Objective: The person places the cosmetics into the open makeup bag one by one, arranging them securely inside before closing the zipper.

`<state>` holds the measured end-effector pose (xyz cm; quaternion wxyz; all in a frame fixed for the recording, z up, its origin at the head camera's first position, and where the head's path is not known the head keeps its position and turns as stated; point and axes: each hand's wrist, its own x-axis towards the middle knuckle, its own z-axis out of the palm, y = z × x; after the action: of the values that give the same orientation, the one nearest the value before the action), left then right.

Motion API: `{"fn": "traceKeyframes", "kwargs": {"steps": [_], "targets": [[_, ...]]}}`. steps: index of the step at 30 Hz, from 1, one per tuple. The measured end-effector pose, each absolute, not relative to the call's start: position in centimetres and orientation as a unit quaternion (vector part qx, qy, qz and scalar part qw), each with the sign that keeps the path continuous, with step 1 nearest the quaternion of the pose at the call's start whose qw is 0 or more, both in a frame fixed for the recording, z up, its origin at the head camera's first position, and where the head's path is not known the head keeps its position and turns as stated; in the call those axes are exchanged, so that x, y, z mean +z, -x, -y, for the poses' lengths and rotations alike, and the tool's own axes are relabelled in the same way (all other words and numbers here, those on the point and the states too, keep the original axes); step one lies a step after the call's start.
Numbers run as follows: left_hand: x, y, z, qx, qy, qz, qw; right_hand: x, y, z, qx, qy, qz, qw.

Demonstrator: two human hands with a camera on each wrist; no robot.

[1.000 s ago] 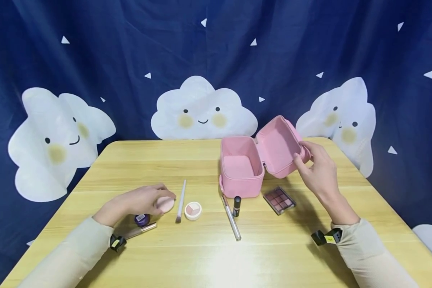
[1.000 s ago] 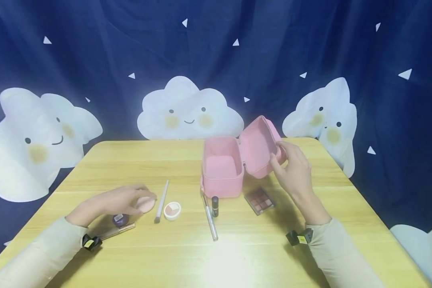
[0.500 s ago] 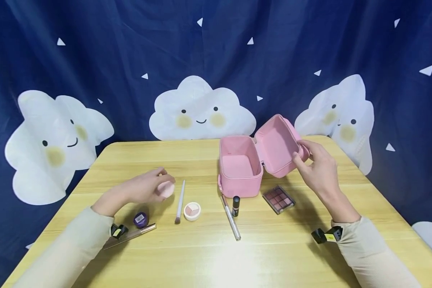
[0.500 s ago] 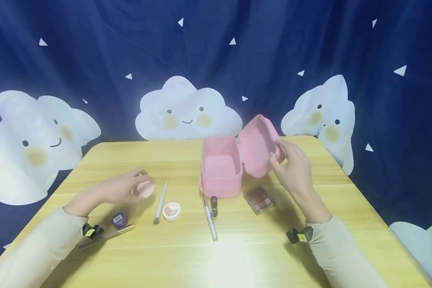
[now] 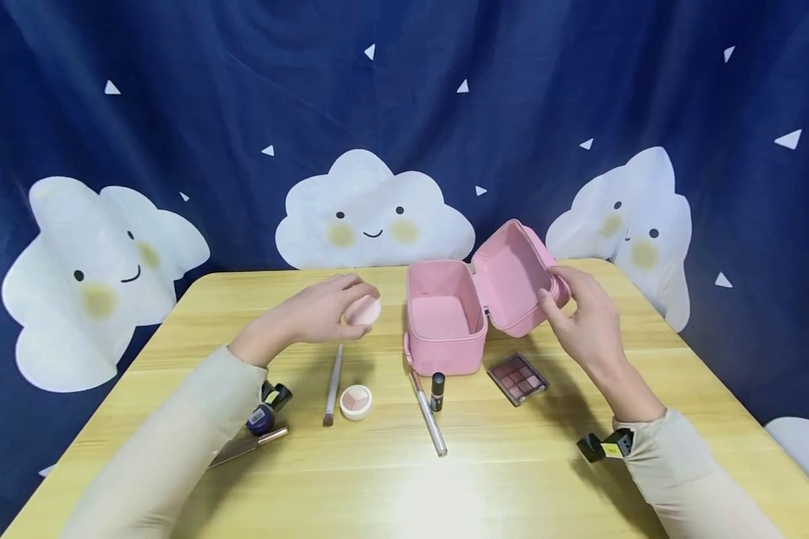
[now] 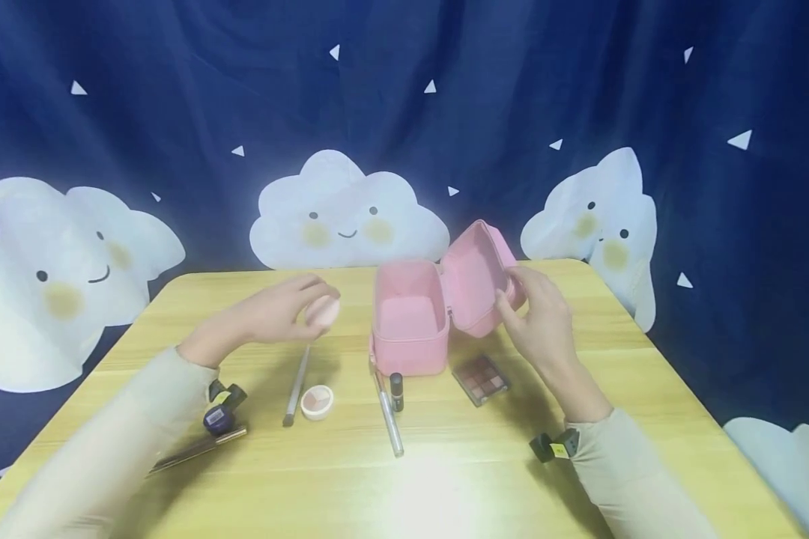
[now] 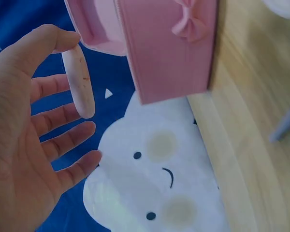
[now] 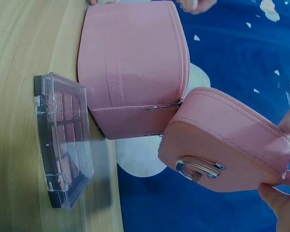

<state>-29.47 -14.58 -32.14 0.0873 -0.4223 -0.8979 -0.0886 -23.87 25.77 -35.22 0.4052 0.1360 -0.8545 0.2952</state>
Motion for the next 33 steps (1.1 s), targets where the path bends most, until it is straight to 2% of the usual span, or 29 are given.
{"fn": "traceKeyframes", "kwargs": {"steps": [5,19,26,33], "targets": [[-31.2,30.7,11.9,-0.076,0.431,0.893,0.1,-35.2,23.8,-25.6,0.297,-0.133,0.852,0.409],[-32.3,34.4,6.4,-0.04,0.422,0.905,0.027,-35.8,24.0,-24.9,0.299,-0.142,0.851,0.407],[-32.7,36.2,4.3,-0.038,0.424,0.905,0.027,-35.4,23.7,-24.9,0.299,-0.132,0.854,0.404],[-33.0,36.7,2.7,-0.036,0.438,0.898,0.016,-35.7,23.8,-25.1,0.295,-0.13,0.854,0.407]]}}
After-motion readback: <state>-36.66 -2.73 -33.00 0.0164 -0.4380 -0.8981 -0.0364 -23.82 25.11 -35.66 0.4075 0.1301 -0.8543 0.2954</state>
